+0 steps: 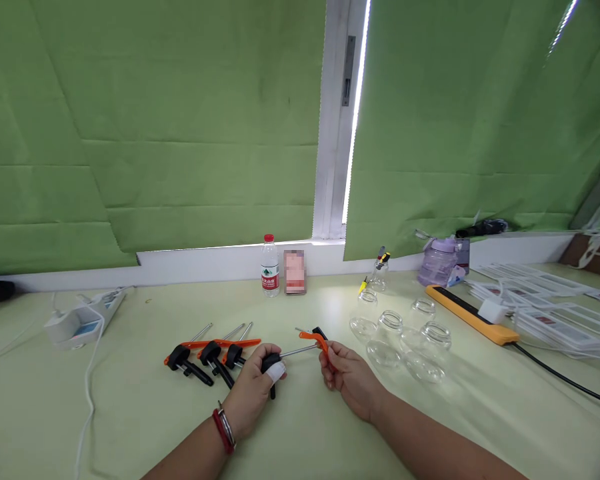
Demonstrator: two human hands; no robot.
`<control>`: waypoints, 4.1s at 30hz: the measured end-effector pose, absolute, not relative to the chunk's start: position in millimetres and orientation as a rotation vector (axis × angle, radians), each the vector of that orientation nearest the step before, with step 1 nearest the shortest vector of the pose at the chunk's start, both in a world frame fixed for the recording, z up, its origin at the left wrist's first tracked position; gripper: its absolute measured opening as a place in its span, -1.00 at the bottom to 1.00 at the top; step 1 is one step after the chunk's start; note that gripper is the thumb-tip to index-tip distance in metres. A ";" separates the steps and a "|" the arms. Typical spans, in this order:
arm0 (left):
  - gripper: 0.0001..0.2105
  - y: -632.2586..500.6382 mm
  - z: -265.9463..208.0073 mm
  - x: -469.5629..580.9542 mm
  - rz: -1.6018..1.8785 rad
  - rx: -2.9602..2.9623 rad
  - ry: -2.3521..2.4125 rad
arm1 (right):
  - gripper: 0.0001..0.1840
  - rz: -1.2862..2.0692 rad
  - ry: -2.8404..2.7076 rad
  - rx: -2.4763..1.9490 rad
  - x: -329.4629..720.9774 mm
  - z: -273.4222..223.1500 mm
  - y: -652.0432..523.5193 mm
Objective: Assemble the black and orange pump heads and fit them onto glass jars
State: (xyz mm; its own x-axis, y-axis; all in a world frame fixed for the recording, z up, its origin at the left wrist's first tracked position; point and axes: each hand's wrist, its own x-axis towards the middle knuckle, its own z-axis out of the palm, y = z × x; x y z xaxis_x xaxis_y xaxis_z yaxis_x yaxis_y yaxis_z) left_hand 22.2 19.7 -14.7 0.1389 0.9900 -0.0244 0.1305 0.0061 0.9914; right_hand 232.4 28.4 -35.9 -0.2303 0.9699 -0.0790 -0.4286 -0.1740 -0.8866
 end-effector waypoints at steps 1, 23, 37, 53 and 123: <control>-0.72 19.8 -15.6 22.3 1.043 1.352 1.193 | -0.71 1.642 -0.949 -0.843 232.5 -35.8 28.2; -0.60 17.9 -9.5 25.9 0.986 1.188 0.874 | -0.72 1.717 -1.181 -0.739 220.6 -35.6 15.5; -0.58 18.5 -11.3 24.8 0.918 1.259 0.838 | -0.67 1.655 -1.281 -0.817 220.1 -35.5 16.3; -0.67 14.5 -11.2 28.1 0.936 0.969 0.591 | -0.69 1.751 -1.402 -0.773 225.2 -33.8 17.9; -0.60 17.7 -8.9 26.5 0.944 0.789 0.586 | -0.91 1.038 -1.896 -1.012 203.7 55.0 46.7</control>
State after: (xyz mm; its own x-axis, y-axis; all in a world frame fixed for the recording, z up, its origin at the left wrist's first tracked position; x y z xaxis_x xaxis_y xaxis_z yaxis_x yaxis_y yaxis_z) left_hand 26.5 17.7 -8.9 0.4724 0.8754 -0.1025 -0.4804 0.3532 0.8028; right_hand 203.7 46.7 55.0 -0.4174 0.8802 0.2259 0.2839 0.3625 -0.8877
